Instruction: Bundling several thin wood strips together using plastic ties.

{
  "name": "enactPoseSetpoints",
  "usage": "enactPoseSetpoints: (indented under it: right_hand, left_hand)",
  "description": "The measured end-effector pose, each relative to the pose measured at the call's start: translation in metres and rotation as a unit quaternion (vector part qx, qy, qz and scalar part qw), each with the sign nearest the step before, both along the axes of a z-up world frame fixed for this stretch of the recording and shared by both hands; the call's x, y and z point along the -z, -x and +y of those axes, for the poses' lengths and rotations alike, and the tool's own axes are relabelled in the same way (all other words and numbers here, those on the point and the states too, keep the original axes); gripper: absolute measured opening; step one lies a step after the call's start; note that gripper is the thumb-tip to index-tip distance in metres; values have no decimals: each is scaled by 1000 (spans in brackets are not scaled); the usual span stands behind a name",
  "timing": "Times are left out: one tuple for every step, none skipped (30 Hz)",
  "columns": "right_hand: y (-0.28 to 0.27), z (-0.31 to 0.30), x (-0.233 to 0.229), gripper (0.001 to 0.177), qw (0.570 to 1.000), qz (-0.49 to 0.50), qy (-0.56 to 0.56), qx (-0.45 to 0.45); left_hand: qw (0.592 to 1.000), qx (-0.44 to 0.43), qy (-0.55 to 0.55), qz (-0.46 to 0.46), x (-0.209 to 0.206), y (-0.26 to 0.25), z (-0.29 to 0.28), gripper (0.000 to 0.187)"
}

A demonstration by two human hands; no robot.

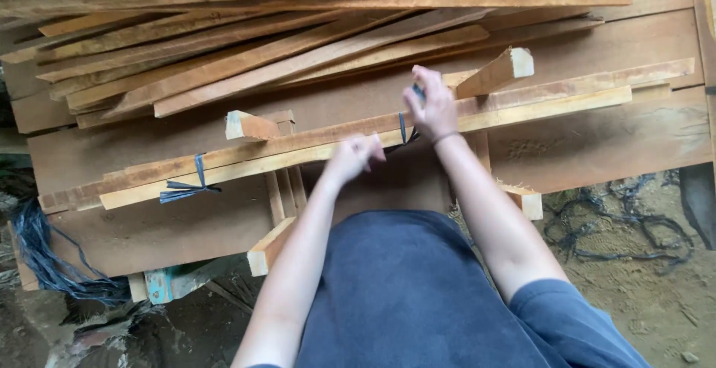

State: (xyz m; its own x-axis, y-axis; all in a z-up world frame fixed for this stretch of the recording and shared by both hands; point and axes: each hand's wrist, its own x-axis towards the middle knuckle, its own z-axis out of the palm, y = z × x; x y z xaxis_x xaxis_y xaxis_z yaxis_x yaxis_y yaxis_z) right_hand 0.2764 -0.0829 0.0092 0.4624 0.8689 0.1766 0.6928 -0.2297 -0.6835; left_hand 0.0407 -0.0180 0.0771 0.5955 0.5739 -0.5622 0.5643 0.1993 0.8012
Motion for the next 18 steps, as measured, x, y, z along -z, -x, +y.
enactPoseSetpoints:
  right_hand:
    - [-8, 0, -2, 44, 1000, 0, 0, 0]
    - [-15, 0, -4, 38, 999, -28, 39, 10]
    - [-23, 1, -7, 36, 995, -57, 77, 20]
    - [-26, 1, -19, 36, 995, -58, 77, 19]
    - [-29, 3, -32, 62, 974, -47, 223, 13]
    - [-32, 6, -46, 89, 930, -36, 365, 8]
    - [-26, 13, -59, 89, 931, -38, 363, 7]
    - [-21, 21, -72, 95, 882, -53, 467, -35]
    - [-19, 28, -85, 105, 820, -68, 564, -75]
    - [-31, 38, -86, 105, 820, -72, 563, -74]
    - [-34, 39, -85, 111, 802, -29, 587, -106]
    - [-37, 40, -83, 119, 780, 15, 610, -138]
    - [-29, 41, -108, 119, 781, 13, 609, -139]
    - [-21, 42, -133, 118, 768, 28, 621, -156]
    - [-17, 44, -160, 118, 754, 42, 632, -172]
    - [-24, 51, -157, 118, 756, 40, 630, -173]
    - [-21, 48, -149, 120, 761, 42, 626, -165]
    - [-19, 45, -142, 121, 766, 44, 622, -156]
  left_hand:
    - [1000, 0, 0, 0, 7, -3, 15, 44]
    - [994, -60, -94, -3, 13, -6, 30, 38]
    - [975, -119, -187, -7, 19, -9, 45, 36]
    - [975, -119, -188, -7, 32, 1, 54, 36]
    - [958, -68, -263, 91, 44, 11, 65, 40]
    - [924, -17, -333, 188, 56, 21, 76, 48]
    - [924, -19, -335, 187, 56, 23, 77, 48]
    - [906, 70, -314, 276, 56, 23, 78, 59]
    - [873, 159, -288, 360, 57, 20, 79, 71]
    - [874, 156, -290, 358, 56, 11, 94, 71]
    - [876, 206, -247, 359, 55, 12, 98, 78]
    - [875, 254, -202, 359, 55, 13, 103, 87]
    - [875, 252, -203, 360, 35, 14, 99, 87]
    - [876, 257, -181, 367, 15, 14, 95, 88]
    - [876, 261, -160, 373, -6, 11, 93, 89]
    - [876, 259, -162, 373, 6, 5, 101, 89]
    - [875, 243, -184, 375, 20, 9, 97, 85]
    - [874, 228, -205, 377, 34, 14, 92, 82]
